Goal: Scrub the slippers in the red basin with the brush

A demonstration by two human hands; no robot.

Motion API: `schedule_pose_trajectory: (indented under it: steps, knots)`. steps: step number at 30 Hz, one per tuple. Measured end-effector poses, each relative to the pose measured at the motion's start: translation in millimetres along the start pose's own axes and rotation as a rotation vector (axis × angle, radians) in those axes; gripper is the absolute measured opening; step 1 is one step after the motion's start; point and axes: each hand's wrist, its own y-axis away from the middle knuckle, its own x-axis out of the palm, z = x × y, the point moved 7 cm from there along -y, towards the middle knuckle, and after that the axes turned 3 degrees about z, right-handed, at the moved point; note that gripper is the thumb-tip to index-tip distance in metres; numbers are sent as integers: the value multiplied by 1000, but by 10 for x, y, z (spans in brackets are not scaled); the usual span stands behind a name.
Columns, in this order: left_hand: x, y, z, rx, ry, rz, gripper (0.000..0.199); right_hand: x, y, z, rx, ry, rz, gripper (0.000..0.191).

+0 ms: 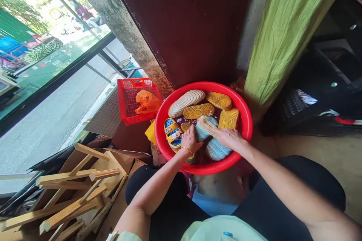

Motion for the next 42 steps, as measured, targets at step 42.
schedule_pose_trajectory:
  steps: [42]
  knots:
    - [-100, 146, -78, 173, 152, -271, 119, -219, -313, -172, 121, -124, 10, 45]
